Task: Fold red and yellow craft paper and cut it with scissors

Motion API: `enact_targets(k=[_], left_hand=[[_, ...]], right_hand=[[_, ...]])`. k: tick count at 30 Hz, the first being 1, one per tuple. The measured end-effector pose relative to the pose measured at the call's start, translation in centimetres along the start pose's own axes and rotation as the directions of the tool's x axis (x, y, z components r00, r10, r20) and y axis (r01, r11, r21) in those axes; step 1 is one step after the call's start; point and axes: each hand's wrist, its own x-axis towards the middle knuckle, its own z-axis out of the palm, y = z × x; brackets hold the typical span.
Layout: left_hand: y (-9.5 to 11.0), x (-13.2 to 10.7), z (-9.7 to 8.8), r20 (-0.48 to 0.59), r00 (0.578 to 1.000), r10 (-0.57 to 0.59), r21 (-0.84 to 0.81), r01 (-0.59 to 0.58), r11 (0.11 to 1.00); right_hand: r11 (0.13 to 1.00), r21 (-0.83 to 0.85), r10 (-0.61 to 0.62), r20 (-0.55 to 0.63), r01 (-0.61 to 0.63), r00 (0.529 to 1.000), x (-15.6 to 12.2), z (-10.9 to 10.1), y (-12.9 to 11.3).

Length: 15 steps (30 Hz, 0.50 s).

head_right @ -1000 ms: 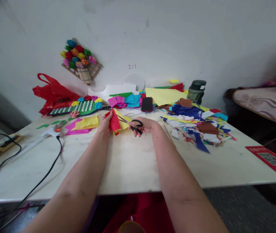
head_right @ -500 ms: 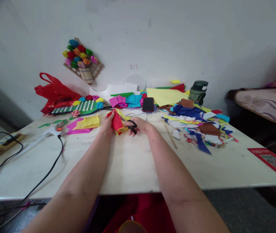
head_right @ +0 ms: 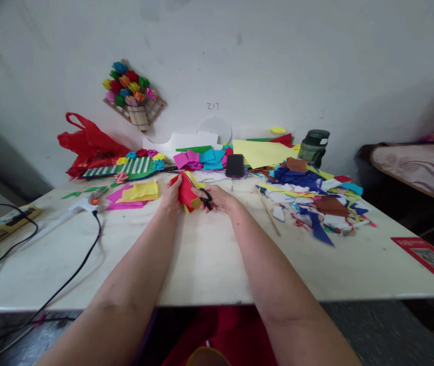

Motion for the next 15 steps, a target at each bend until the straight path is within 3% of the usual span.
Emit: enact_targets(k=[15], left_hand=[[-0.54, 0.77, -0.37, -0.023, 0.999, 0.039, 0.008, -0.039, 0.999]], right_hand=[[0.999, 0.039, 0.007, -0.024, -0.006, 1.0, 0.1, 0.31, 0.1]])
